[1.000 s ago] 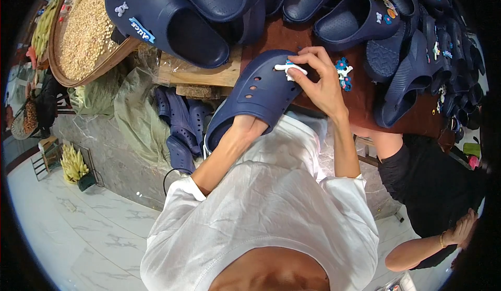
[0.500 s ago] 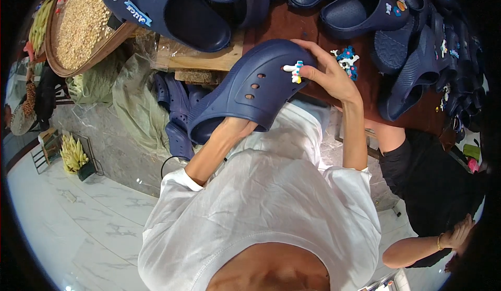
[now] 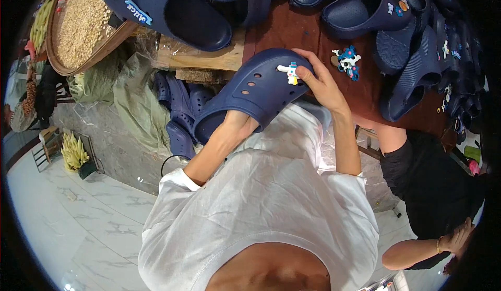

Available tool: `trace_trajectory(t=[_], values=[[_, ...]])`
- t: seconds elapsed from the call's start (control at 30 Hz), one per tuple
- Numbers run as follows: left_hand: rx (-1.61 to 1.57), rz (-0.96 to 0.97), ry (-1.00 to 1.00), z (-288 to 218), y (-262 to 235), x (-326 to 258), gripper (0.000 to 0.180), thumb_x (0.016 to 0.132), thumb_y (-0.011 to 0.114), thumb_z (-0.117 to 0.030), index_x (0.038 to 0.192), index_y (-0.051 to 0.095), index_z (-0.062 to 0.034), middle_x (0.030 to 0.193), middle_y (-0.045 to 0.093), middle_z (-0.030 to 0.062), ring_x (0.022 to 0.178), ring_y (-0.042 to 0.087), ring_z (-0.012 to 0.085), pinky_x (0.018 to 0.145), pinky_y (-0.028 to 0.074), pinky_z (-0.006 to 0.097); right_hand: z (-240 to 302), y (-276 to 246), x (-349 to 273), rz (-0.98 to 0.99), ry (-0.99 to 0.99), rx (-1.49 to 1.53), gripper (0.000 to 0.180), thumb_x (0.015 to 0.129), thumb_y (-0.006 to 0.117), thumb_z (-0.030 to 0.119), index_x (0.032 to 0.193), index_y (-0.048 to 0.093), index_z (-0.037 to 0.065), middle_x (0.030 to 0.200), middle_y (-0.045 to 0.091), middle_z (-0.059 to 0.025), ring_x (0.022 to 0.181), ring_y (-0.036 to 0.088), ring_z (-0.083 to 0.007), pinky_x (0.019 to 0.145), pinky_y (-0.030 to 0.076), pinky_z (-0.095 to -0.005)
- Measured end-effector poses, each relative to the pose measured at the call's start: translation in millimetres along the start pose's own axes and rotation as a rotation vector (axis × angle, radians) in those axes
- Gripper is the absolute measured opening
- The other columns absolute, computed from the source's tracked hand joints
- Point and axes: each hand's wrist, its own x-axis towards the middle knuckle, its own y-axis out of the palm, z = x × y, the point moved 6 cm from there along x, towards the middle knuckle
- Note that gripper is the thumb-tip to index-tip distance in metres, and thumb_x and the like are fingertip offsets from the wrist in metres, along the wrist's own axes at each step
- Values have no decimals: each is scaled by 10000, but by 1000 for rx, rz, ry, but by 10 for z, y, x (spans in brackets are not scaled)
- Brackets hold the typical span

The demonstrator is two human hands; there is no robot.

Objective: Attaching decorative plastic charms to the ventilation holes of blue clogs.

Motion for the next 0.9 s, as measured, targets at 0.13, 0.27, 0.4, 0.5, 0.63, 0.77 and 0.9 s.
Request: trace_trajectory(t=[0.13, 0.27, 0.4, 0.5, 0.63, 0.77, 0.9], values=[[176, -17, 39, -60, -62, 28, 386, 995, 476, -188, 1348, 444, -35, 1320, 549, 85, 1153, 573, 193, 980, 483, 332, 147, -124, -16, -119, -24, -92, 526, 932, 629, 302, 1325, 464, -5, 1183, 583, -121, 1071, 560, -162, 940, 441, -285], [290, 176, 208, -137, -34, -46, 386, 936, 517, -37, 1317, 457, -23, 1277, 557, 80, 1142, 562, 208, 1018, 435, 344, 174, -214, 67, -192, -59, -151, 513, 926, 633, 314, 1302, 494, -5, 1175, 584, -123, 1043, 579, -169, 914, 457, -285], [96, 245, 213, -168, -65, -5, 437, 856, 550, 46, 1286, 468, 27, 1244, 570, 94, 1127, 569, 210, 988, 431, 323, 346, -170, 108, -389, -254, -463, 460, 936, 605, 289, 1273, 521, -12, 1103, 610, -169, 1099, 574, -269, 953, 428, -351], [38, 283, 193, -161, -90, 60, 425, 826, 545, 65, 1247, 491, 57, 1232, 575, 105, 1112, 575, 214, 971, 436, 317, 477, -212, -15, -548, -360, -581, 287, 917, 601, 204, 1140, 618, 25, 1032, 615, -151, 1036, 569, -311, 903, 434, -386], [19, 389, 199, -122, -148, 128, 436, 777, 541, 82, 1213, 517, 76, 1219, 581, 116, 1112, 568, 225, 1003, 412, 320, 453, -472, -254, -671, -323, -1002, 171, 826, 668, 129, 990, 671, 81, 965, 615, -107, 923, 570, -309, 798, 442, -406], [-18, 437, 191, -118, -107, 122, 518, 723, 545, 85, 1239, 497, 101, 1281, 550, 143, 1224, 493, 243, 1074, 343, 353, 317, -578, -361, -653, -211, -1190, 193, 785, 707, 130, 971, 667, 100, 922, 618, -88, 878, 569, -298, 750, 429, -402], [-150, 479, 163, -175, 89, 49, 513, 760, 570, 41, 1259, 473, 107, 1310, 531, 154, 1251, 475, 255, 1092, 334, 376, 179, -630, -351, -683, -205, -1225, 181, 791, 707, 132, 963, 668, 91, 908, 626, -79, 865, 572, -283, 743, 423, -395]])
